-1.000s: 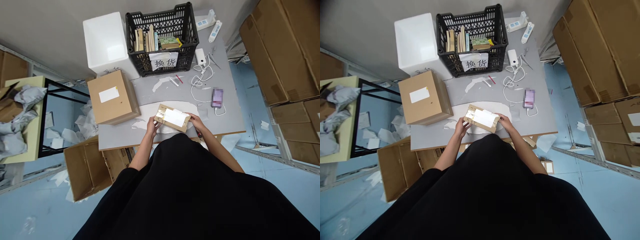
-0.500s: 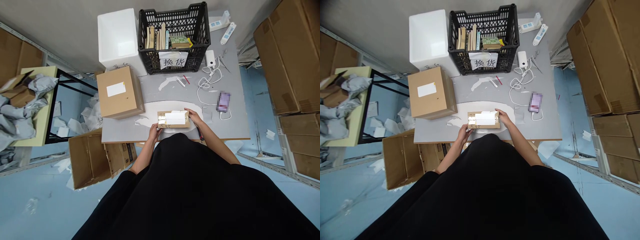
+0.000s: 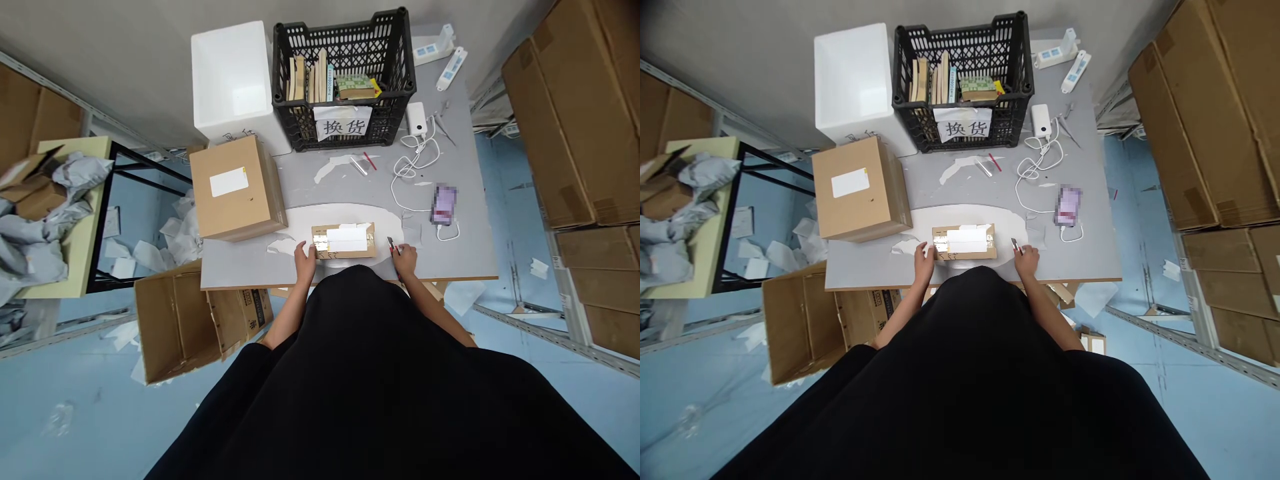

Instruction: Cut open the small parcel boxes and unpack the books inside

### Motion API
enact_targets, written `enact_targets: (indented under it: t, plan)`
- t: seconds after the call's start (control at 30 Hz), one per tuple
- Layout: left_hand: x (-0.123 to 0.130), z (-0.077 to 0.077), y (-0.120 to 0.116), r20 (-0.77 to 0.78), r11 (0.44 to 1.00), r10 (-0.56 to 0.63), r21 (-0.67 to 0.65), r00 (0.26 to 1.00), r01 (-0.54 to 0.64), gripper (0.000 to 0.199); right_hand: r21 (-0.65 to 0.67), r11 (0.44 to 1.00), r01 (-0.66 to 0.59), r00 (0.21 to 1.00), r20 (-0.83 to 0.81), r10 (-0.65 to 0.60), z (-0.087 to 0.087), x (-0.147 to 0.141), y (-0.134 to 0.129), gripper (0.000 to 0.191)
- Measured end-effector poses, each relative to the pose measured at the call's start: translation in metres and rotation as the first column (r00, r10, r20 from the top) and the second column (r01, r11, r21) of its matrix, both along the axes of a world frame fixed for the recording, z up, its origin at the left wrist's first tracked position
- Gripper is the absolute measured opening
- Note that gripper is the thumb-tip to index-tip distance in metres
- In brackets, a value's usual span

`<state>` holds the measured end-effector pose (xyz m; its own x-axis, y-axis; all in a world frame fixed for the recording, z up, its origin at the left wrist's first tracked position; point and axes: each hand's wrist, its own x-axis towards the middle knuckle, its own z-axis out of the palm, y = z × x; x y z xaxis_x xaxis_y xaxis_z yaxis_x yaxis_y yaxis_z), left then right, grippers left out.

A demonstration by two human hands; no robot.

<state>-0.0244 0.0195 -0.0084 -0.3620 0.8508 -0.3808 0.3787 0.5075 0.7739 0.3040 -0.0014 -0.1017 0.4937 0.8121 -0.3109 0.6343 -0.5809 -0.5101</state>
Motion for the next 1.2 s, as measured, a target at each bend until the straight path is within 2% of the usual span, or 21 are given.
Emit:
enact_targets:
  t: [0.03, 0.1, 0.2, 0.3, 0.4, 0.47, 0.57, 0.67, 0.8, 0.9, 1.0, 1.2]
  plan:
    - [0.004, 0.004, 0.003, -0.123, 0.994, -0.081, 0.068, 0.989, 0.09, 0.049, -0.05, 0.999, 0.001, 0.999, 0.045, 0.001, -0.001, 0.003, -0.007, 0.04]
    - [0.015, 0.014, 0.009, -0.336, 0.938, -0.258, 0.14, 0.906, 0.318, 0.059, -0.143, 0.989, -0.027, 0.996, 0.082, 0.039, -0.003, 0.005, -0.017, 0.043]
    - [0.035, 0.028, 0.017, -0.514, 0.798, -0.495, 0.049, 0.701, 0.6, 0.075, -0.205, 0.976, -0.074, 0.989, 0.108, 0.097, -0.004, 0.002, -0.021, 0.04]
    - [0.056, 0.038, 0.026, -0.557, 0.7, -0.641, -0.144, 0.527, 0.699, 0.091, -0.224, 0.973, -0.052, 0.992, 0.102, 0.076, -0.004, -0.002, -0.019, 0.039]
    - [0.069, 0.042, 0.034, -0.534, 0.642, -0.723, -0.285, 0.439, 0.712, 0.098, -0.194, 0.977, -0.085, 0.996, -0.014, 0.084, -0.003, -0.003, -0.022, 0.037]
    - [0.071, 0.042, 0.037, -0.511, 0.614, -0.754, -0.328, 0.412, 0.718, 0.099, -0.114, 0.988, -0.106, 0.992, -0.083, 0.096, -0.001, -0.002, -0.025, 0.035]
    - [0.07, 0.041, 0.038, -0.5, 0.594, -0.772, -0.348, 0.392, 0.725, 0.099, 0.025, 0.998, -0.055, 0.972, -0.226, 0.06, 0.008, -0.002, -0.024, 0.042]
    - [0.069, 0.039, 0.037, -0.509, 0.591, -0.771, -0.345, 0.384, 0.729, 0.1, 0.101, 0.994, -0.03, 0.893, -0.445, 0.072, 0.024, -0.002, -0.014, 0.052]
    - [0.069, 0.039, 0.035, -0.51, 0.587, -0.774, -0.353, 0.377, 0.729, 0.102, 0.132, 0.985, -0.111, 0.767, -0.619, 0.17, 0.053, -0.002, 0.004, 0.061]
    - [0.07, 0.04, 0.034, -0.515, 0.59, -0.771, -0.355, 0.375, 0.726, 0.104, 0.159, 0.969, -0.19, 0.723, -0.645, 0.248, 0.073, -0.001, 0.012, 0.067]
    - [0.07, 0.04, 0.034, -0.515, 0.592, -0.769, -0.354, 0.378, 0.724, 0.105, 0.162, 0.956, -0.245, 0.715, -0.636, 0.291, 0.086, 0.001, 0.012, 0.067]
    - [0.07, 0.04, 0.035, -0.509, 0.589, -0.772, -0.351, 0.38, 0.728, 0.106, 0.127, 0.953, -0.275, 0.708, -0.643, 0.29, 0.096, 0.003, 0.009, 0.066]
